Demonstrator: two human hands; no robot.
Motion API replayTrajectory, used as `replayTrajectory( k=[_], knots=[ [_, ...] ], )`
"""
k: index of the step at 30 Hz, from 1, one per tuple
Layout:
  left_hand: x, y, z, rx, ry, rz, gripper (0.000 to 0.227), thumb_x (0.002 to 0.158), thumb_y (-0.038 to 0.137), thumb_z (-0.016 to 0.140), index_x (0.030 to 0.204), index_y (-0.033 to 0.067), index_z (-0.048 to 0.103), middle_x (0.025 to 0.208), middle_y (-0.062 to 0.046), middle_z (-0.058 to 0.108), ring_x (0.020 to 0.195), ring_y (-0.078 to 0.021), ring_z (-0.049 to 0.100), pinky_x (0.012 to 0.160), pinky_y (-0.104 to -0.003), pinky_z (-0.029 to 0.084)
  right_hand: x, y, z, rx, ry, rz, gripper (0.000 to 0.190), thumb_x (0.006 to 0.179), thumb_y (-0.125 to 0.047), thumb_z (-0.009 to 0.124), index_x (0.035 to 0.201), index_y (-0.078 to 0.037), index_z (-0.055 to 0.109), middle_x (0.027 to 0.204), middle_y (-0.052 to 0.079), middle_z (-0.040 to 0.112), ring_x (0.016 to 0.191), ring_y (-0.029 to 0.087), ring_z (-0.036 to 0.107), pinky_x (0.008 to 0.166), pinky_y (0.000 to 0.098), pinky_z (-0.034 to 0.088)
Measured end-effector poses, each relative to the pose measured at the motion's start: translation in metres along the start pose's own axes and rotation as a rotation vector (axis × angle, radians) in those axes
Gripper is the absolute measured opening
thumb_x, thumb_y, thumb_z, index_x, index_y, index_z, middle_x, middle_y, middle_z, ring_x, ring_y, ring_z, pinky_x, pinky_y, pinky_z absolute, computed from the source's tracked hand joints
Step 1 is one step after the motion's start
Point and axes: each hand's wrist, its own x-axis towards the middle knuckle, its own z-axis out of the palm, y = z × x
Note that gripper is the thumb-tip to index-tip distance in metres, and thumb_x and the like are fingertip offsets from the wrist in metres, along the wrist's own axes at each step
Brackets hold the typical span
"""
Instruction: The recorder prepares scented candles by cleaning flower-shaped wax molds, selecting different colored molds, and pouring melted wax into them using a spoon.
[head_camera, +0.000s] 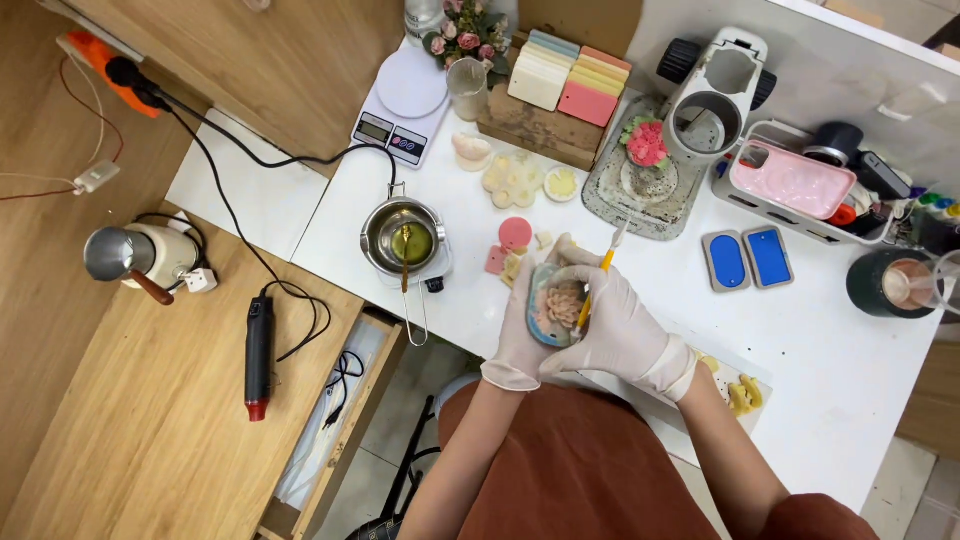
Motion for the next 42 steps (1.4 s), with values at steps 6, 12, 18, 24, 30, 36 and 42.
replayTrajectory(
  k=[6,12,18,24,30,36,42],
  knots=[
    [-0.020,0.041,0.044,-0.440,0.014,-0.047,0.065,0.102,0.053,0.053,0.150,0.0098,0.049,0.148,-0.017,0.052,0.137,-0.0368,0.048,0.116,-0.054,0.039,-0.017,-0.034,-0.023,0.451,0.117,0.000,0.102,0.056,-0.023,0.098,0.138,-0.005,0.040,0.154,0.019,0.043,0.142,0.029,0.045,0.117,0.0377,0.037],
    [-0.012,0.049,0.036,-0.639,0.065,-0.077,0.056,0.102,0.044,0.057,0.147,0.0122,0.051,0.147,-0.022,0.051,0.140,-0.0415,0.045,0.114,-0.056,0.040,-0.070,0.031,0.005,0.714,0.306,0.404,0.022,0.105,-0.020,0.061,0.104,0.002,0.062,0.099,0.017,0.078,0.093,0.027,0.073,0.081,0.0387,0.052],
    [-0.005,0.048,0.021,-0.469,-0.021,-0.075,0.058,0.105,0.045,0.051,0.154,0.0139,0.046,0.152,-0.026,0.046,0.143,-0.0434,0.042,0.115,-0.058,0.039,-0.049,-0.012,0.021,0.622,0.285,0.343,0.046,0.109,-0.033,0.037,0.134,-0.005,0.062,0.101,0.004,0.074,0.084,0.011,0.064,0.082,0.0271,0.053],
    [-0.001,0.048,0.012,-0.187,0.076,-0.137,0.053,0.104,0.040,0.045,0.151,0.0138,0.042,0.155,-0.028,0.040,0.142,-0.0452,0.041,0.115,-0.063,0.037,-0.056,-0.003,0.038,0.500,0.326,0.461,0.022,0.099,-0.016,0.063,0.116,-0.004,0.070,0.100,0.003,0.076,0.089,0.008,0.067,0.081,0.0235,0.054],
    [0.004,0.051,-0.001,-0.089,-0.032,-0.211,0.053,0.110,0.031,0.046,0.160,0.0147,0.038,0.162,-0.022,0.039,0.148,-0.0414,0.041,0.120,-0.054,0.038,-0.061,-0.004,0.037,0.380,0.471,0.512,0.018,0.094,-0.009,0.074,0.112,-0.007,0.070,0.100,0.000,0.076,0.086,0.004,0.068,0.077,0.0201,0.057],
    [0.004,0.049,-0.002,0.045,-0.078,-0.236,0.063,0.108,0.032,0.054,0.165,0.0170,0.032,0.160,-0.024,0.041,0.145,-0.0394,0.044,0.120,-0.051,0.040,-0.061,-0.027,0.024,0.249,0.497,0.417,0.017,0.092,-0.007,0.077,0.108,-0.008,0.074,0.103,0.003,0.076,0.087,0.008,0.070,0.076,0.0223,0.058],
    [0.004,0.040,-0.011,0.026,-0.190,-0.291,0.073,0.104,0.039,0.062,0.166,0.0187,0.029,0.158,-0.020,0.044,0.138,-0.0435,0.051,0.116,-0.054,0.044,-0.064,-0.035,0.014,0.136,0.516,0.240,0.018,0.091,-0.004,0.077,0.108,-0.008,0.071,0.107,0.006,0.075,0.089,0.014,0.073,0.079,0.0239,0.059]
  ],
)
